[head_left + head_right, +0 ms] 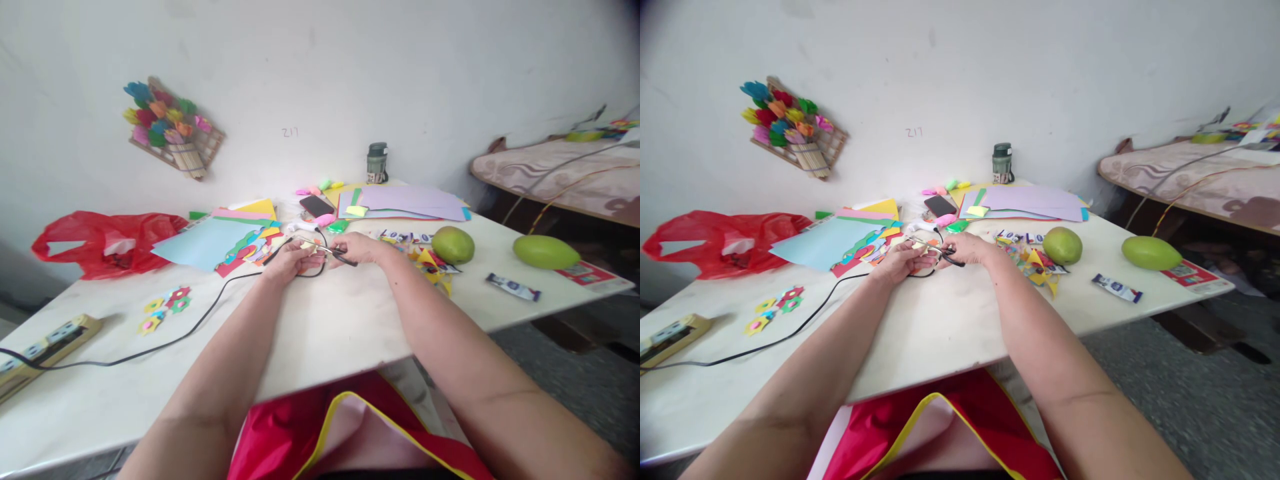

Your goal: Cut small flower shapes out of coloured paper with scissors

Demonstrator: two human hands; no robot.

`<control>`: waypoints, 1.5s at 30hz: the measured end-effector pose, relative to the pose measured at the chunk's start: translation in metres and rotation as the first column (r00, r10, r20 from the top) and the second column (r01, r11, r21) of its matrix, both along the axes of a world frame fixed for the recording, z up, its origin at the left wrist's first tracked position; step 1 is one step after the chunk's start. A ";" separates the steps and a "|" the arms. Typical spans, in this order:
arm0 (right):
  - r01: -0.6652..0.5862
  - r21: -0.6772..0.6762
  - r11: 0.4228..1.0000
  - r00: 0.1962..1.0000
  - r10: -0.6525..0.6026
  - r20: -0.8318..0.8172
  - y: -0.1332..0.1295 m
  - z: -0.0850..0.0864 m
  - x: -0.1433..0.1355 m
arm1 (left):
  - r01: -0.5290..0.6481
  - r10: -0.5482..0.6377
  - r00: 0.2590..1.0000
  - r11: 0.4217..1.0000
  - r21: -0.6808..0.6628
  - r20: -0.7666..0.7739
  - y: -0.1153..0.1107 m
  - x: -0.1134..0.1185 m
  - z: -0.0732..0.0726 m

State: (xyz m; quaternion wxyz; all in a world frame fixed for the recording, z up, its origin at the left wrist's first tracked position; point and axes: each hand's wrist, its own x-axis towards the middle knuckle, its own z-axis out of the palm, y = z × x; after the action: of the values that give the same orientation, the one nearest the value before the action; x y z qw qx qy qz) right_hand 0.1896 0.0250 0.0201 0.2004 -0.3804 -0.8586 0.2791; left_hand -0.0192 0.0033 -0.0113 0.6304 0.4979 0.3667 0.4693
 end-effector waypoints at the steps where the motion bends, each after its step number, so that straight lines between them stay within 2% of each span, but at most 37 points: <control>1: -0.020 -0.021 1.000 0.999 0.019 -0.031 0.001 -0.001 0.000 | -0.006 0.006 1.000 1.000 0.000 0.000 0.000 0.000 0.000; 4: -0.076 -0.128 0.989 0.992 0.061 -0.112 0.004 -0.006 0.001 | -0.036 0.036 0.999 0.999 0.000 -0.010 -0.001 0.001 0.000; 8: -0.080 -0.302 0.950 0.984 0.027 -0.175 0.007 -0.011 0.002 | -0.066 0.066 0.998 0.998 -0.008 -0.024 0.000 0.000 0.000; 13: -0.045 -0.341 0.939 0.967 -0.044 -0.249 0.002 -0.004 0.003 | -0.056 0.056 0.998 0.998 -0.024 -0.019 -0.001 0.000 0.001; 16: -0.002 -0.375 0.927 0.971 -0.089 -0.224 -0.002 0.002 0.006 | -0.068 0.068 0.998 0.997 -0.034 -0.016 -0.002 0.001 0.003; 23: -0.020 -0.502 0.865 0.978 -0.088 -0.191 -0.008 0.007 0.010 | -0.084 0.084 0.996 0.996 0.004 0.034 -0.002 0.005 0.005; 32: -0.127 -0.493 0.860 0.977 0.024 -0.210 -0.004 0.003 0.006 | -0.110 0.107 0.992 0.993 0.048 0.061 -0.002 0.008 0.004; 45: -0.111 -0.416 0.903 0.982 0.036 -0.183 -0.007 0.004 0.002 | -0.129 0.123 0.984 0.991 0.041 0.127 0.003 0.008 -0.001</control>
State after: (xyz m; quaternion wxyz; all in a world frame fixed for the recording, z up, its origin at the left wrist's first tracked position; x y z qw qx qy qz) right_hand 0.1916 0.0184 0.0242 0.1750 -0.3569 -0.7707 0.4981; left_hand -0.0115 0.0062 -0.0126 0.6085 0.4589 0.3460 0.5472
